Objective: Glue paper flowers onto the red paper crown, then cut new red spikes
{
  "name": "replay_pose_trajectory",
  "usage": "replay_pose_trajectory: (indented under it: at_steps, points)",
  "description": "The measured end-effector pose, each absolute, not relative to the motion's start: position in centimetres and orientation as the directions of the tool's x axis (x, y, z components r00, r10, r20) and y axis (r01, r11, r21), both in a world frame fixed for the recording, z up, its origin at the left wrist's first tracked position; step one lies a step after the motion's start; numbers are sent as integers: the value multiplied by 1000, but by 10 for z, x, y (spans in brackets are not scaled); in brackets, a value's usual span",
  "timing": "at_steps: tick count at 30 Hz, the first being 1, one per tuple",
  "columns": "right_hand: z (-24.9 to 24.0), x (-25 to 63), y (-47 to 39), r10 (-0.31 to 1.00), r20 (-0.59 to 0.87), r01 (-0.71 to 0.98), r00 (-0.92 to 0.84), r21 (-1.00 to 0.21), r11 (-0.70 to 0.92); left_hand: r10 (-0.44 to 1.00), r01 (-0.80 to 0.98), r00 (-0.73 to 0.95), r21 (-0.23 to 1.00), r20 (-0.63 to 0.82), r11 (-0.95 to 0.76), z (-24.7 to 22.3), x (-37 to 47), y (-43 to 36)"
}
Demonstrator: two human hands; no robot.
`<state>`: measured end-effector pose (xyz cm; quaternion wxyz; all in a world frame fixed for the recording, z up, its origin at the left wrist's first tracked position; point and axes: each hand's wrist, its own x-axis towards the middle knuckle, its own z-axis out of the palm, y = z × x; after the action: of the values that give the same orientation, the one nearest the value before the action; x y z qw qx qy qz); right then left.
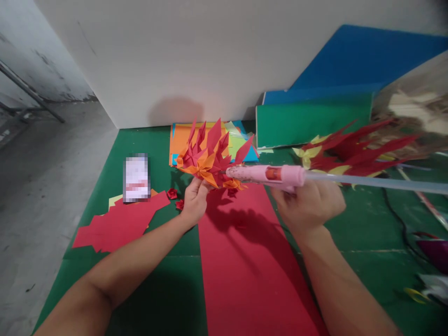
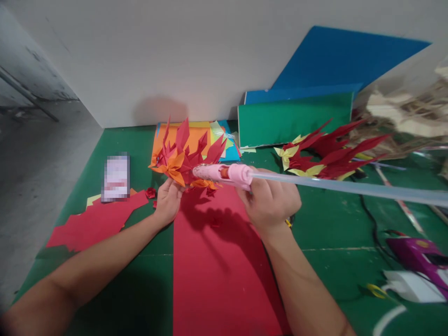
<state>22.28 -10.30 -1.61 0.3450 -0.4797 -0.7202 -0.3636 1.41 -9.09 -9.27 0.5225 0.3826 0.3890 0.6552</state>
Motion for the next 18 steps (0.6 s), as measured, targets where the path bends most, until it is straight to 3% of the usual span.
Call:
replay_pose_trajectory:
  at_steps: [6, 13, 18]
  points:
    - [-22, 227, -100, 420, 861, 945, -286, 182, 271, 986, -421, -133, 895, 101, -148, -89, 14, -91]
    - [-13, 228, -104, 628, 757, 977, -180, 62, 205, 987, -499, -141, 855, 82, -143, -78, 17, -93]
    - [-15, 227, -101, 681, 732, 988, -12, -95, 119, 981, -503, -174, 848, 87, -165, -80, 16, -93]
